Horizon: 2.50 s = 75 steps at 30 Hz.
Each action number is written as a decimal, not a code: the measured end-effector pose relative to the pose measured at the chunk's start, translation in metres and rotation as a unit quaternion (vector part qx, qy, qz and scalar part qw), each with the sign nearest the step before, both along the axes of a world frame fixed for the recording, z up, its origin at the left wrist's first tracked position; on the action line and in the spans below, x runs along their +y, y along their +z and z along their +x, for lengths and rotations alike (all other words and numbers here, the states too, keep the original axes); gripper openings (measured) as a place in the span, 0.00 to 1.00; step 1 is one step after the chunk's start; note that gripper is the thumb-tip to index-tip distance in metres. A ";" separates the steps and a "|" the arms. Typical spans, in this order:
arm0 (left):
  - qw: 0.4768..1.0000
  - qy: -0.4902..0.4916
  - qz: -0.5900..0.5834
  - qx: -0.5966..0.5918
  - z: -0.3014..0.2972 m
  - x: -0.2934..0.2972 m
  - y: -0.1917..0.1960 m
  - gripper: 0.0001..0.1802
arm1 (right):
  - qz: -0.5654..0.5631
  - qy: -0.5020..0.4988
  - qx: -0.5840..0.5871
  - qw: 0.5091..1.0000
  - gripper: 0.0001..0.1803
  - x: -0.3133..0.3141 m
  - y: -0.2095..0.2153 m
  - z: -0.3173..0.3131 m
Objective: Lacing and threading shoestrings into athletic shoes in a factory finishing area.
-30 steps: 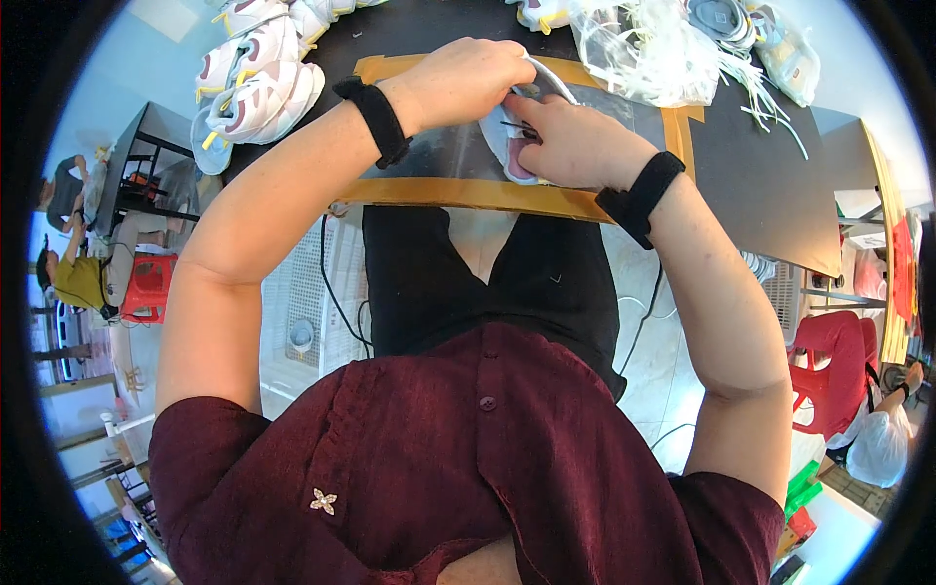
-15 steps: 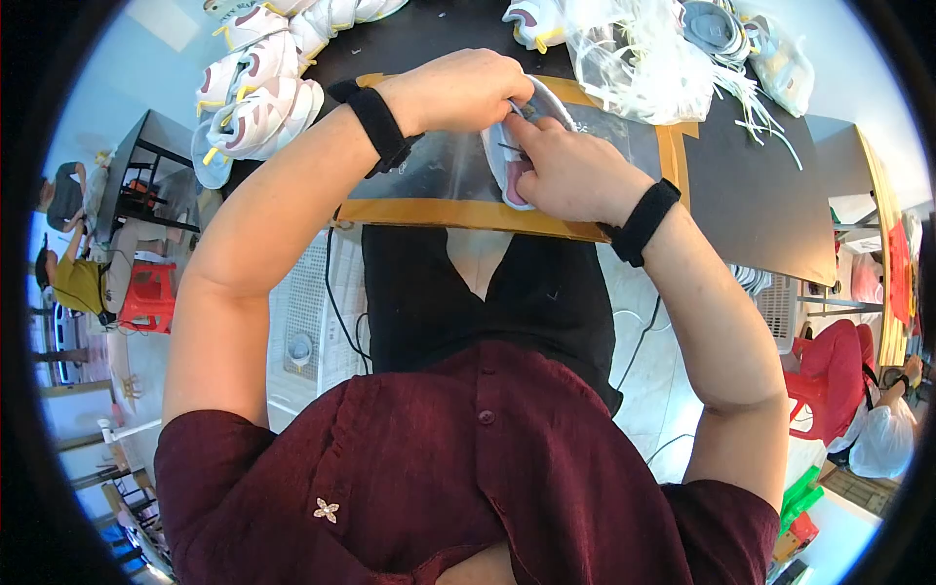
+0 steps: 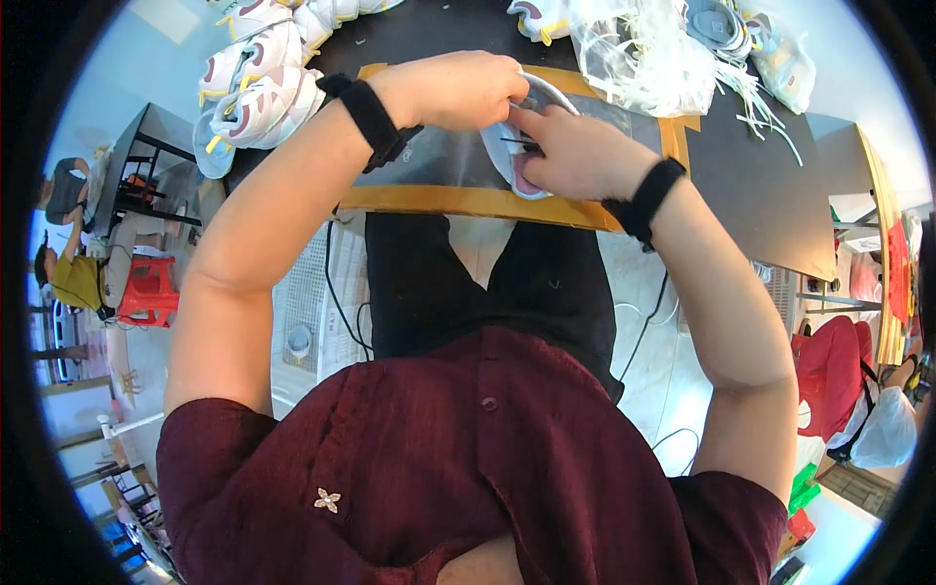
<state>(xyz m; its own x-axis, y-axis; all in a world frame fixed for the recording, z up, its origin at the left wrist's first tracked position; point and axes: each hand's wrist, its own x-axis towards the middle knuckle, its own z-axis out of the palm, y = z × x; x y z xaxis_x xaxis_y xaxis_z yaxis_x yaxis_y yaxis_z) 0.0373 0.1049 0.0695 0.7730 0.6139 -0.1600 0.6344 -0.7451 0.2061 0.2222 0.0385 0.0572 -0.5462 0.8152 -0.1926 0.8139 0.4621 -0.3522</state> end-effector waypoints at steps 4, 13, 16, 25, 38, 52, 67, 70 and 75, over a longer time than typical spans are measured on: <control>0.997 -0.046 0.001 -0.066 -0.023 -0.015 -0.001 0.16 | 0.053 -0.010 0.136 0.989 0.28 -0.028 -0.015 0.022; 0.981 -0.103 0.161 -0.036 -0.043 -0.031 -0.007 0.25 | 0.175 -0.095 0.339 0.920 0.21 -0.060 -0.010 0.039; 0.994 -0.078 0.059 -0.056 -0.040 -0.029 0.000 0.23 | 0.117 -0.184 0.464 0.859 0.16 -0.059 -0.004 0.060; 0.671 0.074 -0.576 -0.461 -0.055 -0.101 0.005 0.25 | -0.079 -0.060 0.687 0.720 0.46 -0.063 -0.010 0.059; 0.530 0.267 -0.452 -0.666 -0.021 -0.130 -0.023 0.10 | -0.172 -0.105 0.610 0.766 0.17 -0.080 -0.031 0.026; 0.380 0.157 -0.637 -0.652 -0.011 -0.138 -0.050 0.10 | -0.414 -0.021 0.756 0.507 0.33 -0.097 -0.059 0.005; 0.887 0.168 0.038 -0.429 -0.019 -0.160 -0.028 0.35 | -0.408 -0.107 0.712 0.561 0.27 -0.081 -0.059 -0.006; 0.889 0.144 0.028 -0.433 -0.023 -0.159 -0.022 0.33 | -0.453 -0.080 0.769 0.445 0.26 -0.085 -0.068 -0.014; 0.867 0.166 -0.016 -0.469 -0.034 -0.157 -0.020 0.31 | -0.475 -0.035 0.753 0.453 0.23 -0.068 -0.063 -0.021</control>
